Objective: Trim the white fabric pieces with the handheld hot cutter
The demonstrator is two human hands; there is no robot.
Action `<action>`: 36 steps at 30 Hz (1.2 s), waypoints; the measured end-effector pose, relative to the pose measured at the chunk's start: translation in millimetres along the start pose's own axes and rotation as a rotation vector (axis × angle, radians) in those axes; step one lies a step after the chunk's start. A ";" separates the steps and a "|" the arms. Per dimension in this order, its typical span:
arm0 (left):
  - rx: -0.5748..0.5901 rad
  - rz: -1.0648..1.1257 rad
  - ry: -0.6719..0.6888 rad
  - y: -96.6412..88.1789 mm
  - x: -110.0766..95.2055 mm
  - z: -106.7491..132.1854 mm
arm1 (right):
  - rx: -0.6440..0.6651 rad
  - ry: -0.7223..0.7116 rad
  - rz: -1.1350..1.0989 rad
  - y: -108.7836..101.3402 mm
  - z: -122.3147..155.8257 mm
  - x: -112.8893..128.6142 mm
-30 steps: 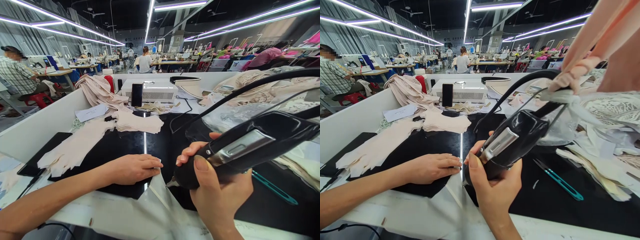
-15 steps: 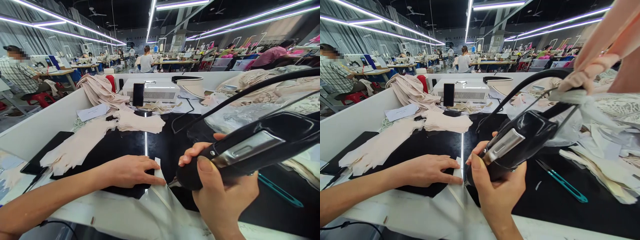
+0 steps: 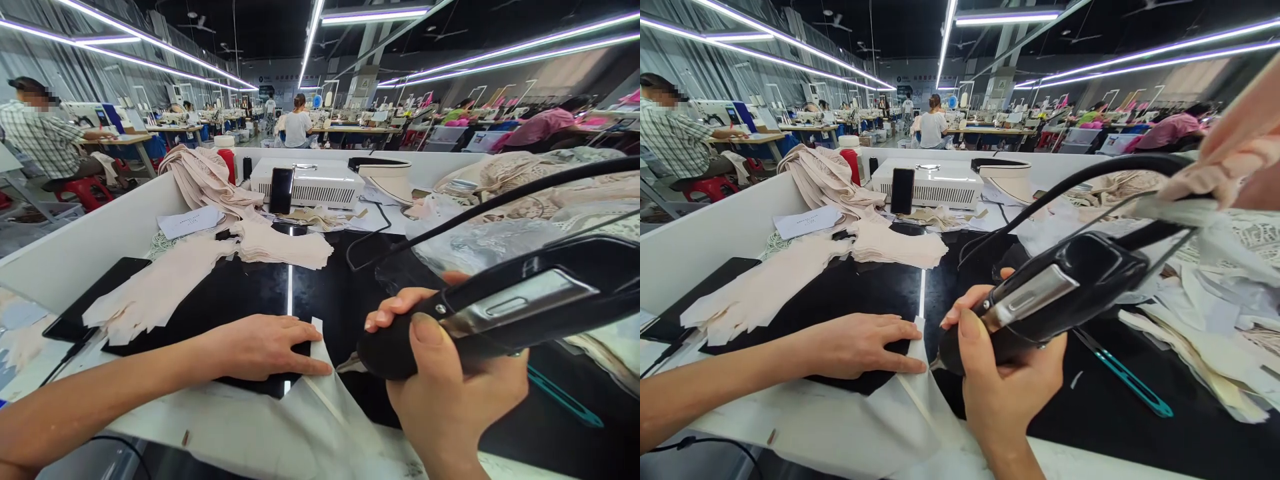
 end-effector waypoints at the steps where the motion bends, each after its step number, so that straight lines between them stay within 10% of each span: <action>1: -0.002 0.000 0.001 0.1 -0.1 0.0 | -0.009 -0.013 -0.001 0.6 -1.0 -0.9; 36: -0.044 -0.044 -0.039 -2.0 -6.8 -12.6 | 0.008 0.006 0.040 13.7 -19.1 -25.3</action>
Point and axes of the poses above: each hand's wrist, its own z-axis away from the middle knuckle, its own y-axis out of the palm, x = y × z, the point moved 1 cm from there along -z, towards the middle knuckle, and after that the axes turned 7 degrees about x, right-handed, at the moved point
